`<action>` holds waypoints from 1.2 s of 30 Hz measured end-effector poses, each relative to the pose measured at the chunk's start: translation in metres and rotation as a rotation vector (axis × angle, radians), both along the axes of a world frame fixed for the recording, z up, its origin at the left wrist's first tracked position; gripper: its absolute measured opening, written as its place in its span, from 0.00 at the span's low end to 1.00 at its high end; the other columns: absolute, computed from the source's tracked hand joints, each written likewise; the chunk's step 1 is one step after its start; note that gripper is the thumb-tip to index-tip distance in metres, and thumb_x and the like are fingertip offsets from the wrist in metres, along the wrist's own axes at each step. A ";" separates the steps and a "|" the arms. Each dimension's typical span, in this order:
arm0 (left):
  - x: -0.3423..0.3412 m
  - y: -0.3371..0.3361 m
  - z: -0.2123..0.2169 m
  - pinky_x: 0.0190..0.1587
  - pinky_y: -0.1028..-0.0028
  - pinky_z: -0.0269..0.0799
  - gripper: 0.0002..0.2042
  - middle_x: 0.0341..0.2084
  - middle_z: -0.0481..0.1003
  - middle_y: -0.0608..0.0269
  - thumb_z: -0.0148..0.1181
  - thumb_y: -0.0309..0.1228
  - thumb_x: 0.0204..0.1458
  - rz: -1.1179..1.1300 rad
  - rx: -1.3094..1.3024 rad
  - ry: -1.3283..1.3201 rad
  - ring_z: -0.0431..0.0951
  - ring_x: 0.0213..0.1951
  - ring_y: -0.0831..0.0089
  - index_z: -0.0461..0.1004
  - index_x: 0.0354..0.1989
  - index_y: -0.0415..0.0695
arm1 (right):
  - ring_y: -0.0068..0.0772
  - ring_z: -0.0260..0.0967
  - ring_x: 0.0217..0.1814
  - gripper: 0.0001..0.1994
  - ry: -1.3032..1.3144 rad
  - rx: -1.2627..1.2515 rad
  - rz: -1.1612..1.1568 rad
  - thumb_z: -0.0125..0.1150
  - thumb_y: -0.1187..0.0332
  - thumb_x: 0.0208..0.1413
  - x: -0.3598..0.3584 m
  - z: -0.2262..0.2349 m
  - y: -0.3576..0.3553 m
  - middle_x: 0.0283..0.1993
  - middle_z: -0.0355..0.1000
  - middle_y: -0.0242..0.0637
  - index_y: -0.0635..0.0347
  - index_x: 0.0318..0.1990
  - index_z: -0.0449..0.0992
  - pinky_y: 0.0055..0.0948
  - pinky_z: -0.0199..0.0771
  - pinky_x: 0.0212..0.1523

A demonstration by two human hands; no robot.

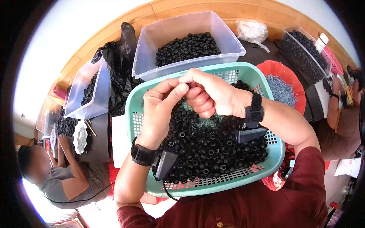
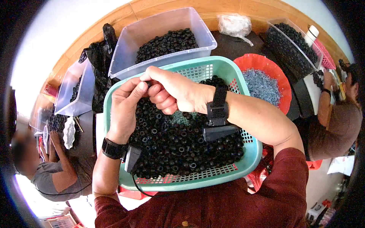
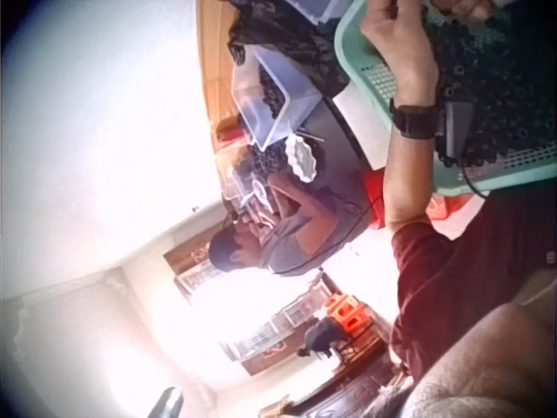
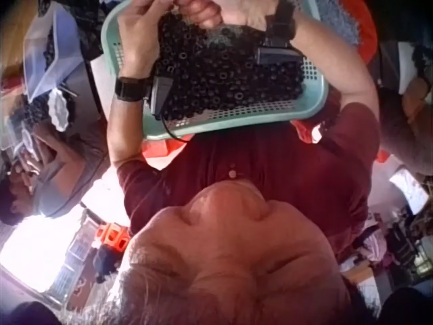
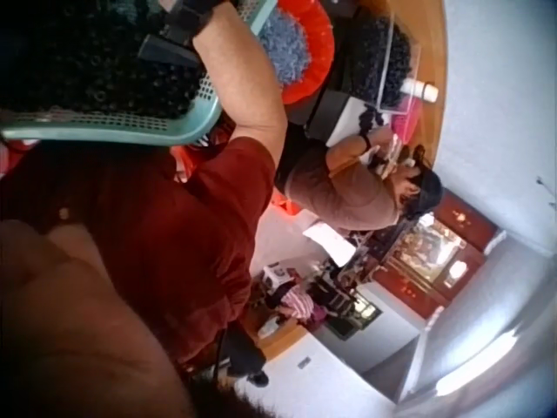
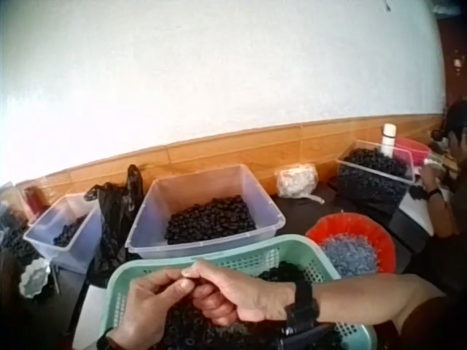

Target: Sorting and inspecting small black rubber grommets or rings in a basket and containers.

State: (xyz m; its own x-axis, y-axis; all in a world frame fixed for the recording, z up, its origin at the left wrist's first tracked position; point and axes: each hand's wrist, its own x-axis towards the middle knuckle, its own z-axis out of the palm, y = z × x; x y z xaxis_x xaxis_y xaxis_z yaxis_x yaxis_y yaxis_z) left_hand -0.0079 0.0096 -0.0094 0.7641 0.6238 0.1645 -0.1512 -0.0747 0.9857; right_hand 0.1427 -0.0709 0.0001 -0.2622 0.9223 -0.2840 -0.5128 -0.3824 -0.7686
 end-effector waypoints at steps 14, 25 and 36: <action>-0.002 0.001 -0.001 0.47 0.79 0.66 0.09 0.35 0.76 0.70 0.57 0.26 0.54 -0.042 -0.042 -0.115 0.72 0.39 0.82 0.76 0.42 0.39 | 0.13 0.33 0.11 0.21 -0.003 0.005 0.089 0.46 0.50 0.53 0.006 0.009 -0.003 0.13 0.40 0.15 0.42 0.15 0.47 0.18 0.32 0.12; 0.000 -0.005 0.002 0.41 0.82 0.65 0.09 0.33 0.76 0.71 0.58 0.27 0.55 0.075 0.007 -0.047 0.70 0.36 0.85 0.76 0.42 0.38 | 0.13 0.34 0.12 0.21 -0.044 0.021 0.061 0.48 0.48 0.55 0.007 0.002 0.001 0.13 0.40 0.15 0.43 0.17 0.51 0.19 0.33 0.13; -0.004 0.003 0.007 0.38 0.82 0.67 0.10 0.37 0.77 0.66 0.54 0.32 0.58 -0.004 -0.256 -0.151 0.75 0.36 0.80 0.75 0.44 0.42 | 0.19 0.62 0.23 0.07 -0.983 0.825 -0.586 0.59 0.67 0.56 0.016 0.008 0.002 0.21 0.66 0.30 0.62 0.33 0.75 0.23 0.63 0.25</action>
State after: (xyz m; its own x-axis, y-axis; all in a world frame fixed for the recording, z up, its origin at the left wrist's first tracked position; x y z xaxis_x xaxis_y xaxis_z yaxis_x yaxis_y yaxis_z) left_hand -0.0124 0.0129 -0.0021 0.7454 0.6568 0.1139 -0.2972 0.1746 0.9387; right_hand 0.1587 -0.0691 0.0084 0.1986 0.8156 0.5435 0.4310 0.4254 -0.7958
